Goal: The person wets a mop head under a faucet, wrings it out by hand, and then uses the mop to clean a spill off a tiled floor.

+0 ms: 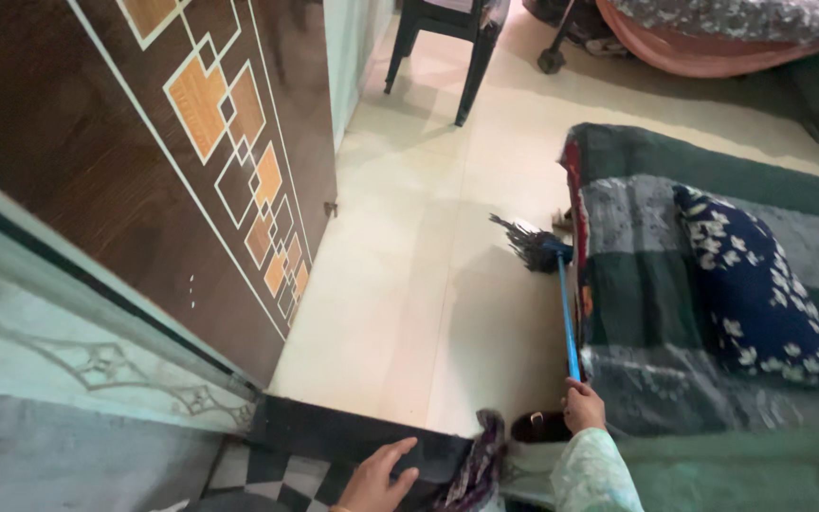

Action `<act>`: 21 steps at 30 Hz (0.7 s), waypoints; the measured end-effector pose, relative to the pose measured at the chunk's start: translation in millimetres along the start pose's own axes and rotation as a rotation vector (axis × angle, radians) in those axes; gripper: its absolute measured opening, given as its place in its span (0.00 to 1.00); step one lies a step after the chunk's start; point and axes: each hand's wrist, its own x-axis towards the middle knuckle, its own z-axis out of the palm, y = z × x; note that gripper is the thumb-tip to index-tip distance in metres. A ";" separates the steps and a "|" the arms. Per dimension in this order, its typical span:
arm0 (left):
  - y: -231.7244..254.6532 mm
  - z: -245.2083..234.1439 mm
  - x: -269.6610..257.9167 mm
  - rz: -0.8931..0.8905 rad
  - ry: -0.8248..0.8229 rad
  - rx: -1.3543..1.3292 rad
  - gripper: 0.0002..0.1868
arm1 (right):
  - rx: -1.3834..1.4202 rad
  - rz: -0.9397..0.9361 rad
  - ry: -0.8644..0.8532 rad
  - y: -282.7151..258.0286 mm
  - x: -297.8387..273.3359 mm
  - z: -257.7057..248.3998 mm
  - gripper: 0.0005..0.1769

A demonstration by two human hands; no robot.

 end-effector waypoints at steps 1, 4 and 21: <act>10.9 -2.2 -9.0 -0.103 -0.016 -0.016 0.29 | 0.127 0.054 -0.036 8.2 -6.7 -6.2 0.19; 46.7 -11.4 -31.1 -0.026 0.054 0.030 0.28 | 0.052 0.166 0.015 28.4 -48.8 -17.6 0.20; 144.3 16.3 -136.3 0.166 -0.195 0.218 0.29 | -0.133 0.390 -0.650 140.6 -372.9 -100.3 0.21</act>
